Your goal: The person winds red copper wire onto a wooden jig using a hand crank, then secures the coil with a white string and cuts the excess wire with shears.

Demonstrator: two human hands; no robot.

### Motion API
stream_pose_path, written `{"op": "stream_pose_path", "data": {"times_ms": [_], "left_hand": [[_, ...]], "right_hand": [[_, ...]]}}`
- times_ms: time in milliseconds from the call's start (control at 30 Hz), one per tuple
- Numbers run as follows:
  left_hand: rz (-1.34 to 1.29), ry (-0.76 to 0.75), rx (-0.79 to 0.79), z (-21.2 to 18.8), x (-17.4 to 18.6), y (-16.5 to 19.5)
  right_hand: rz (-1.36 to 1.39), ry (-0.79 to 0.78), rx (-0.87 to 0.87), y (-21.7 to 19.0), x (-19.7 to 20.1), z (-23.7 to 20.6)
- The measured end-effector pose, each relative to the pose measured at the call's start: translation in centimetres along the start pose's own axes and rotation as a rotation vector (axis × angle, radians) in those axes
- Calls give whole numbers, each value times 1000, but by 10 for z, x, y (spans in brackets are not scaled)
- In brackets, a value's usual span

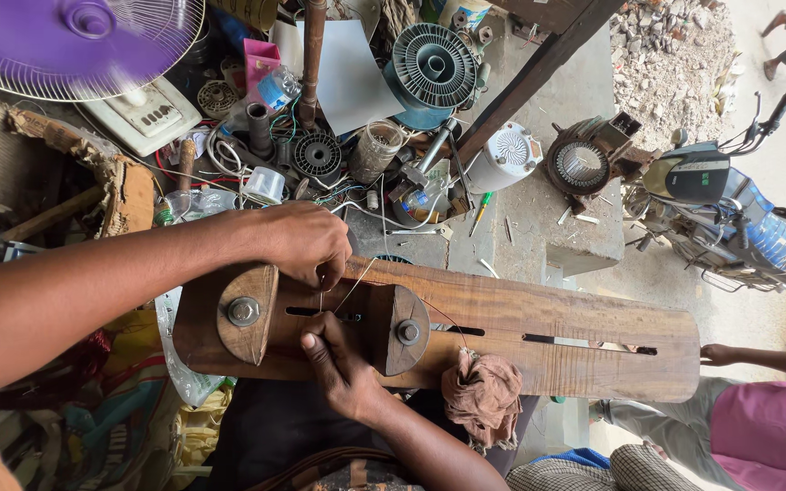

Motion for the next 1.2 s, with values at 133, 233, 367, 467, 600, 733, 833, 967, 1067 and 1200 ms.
{"op": "stream_pose_path", "data": {"times_ms": [133,233,367,467,600,733,833,967,1067,1200], "left_hand": [[-178,-7,-1,0,-2,-2],[-229,-51,46,2,-5,-4],[-268,-62,36,1,-6,-8],[-276,-58,56,0,-8,-10],[-292,8,48,-2,-8,-14],[-390,58,69,-8,-5,-18],[-257,-6,141,-13,-5,-16],[-126,-86,170,-12,-1,-9],[-135,-88,143,-7,-1,-5],[-139,-44,70,0,-7,-5]], "right_hand": [[25,1,-3,1,0,-1],[36,2,18,2,-1,-1],[21,16,24,3,-2,-2],[31,32,61,3,-3,-1],[28,38,54,2,-3,0],[19,46,76,0,-3,1],[9,34,53,-1,-3,0],[-20,24,50,0,-3,-1],[27,17,30,2,-4,-2],[34,20,26,4,-4,-3]]}}
Point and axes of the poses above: each hand's wrist, its own z-axis towards the middle knuckle, its own x-axis out of the back of the hand, y = z × x, the point moved 1 cm from there along z, towards the middle knuckle, and after that the axes turned 14 degrees about x, right-handed, at the moved point
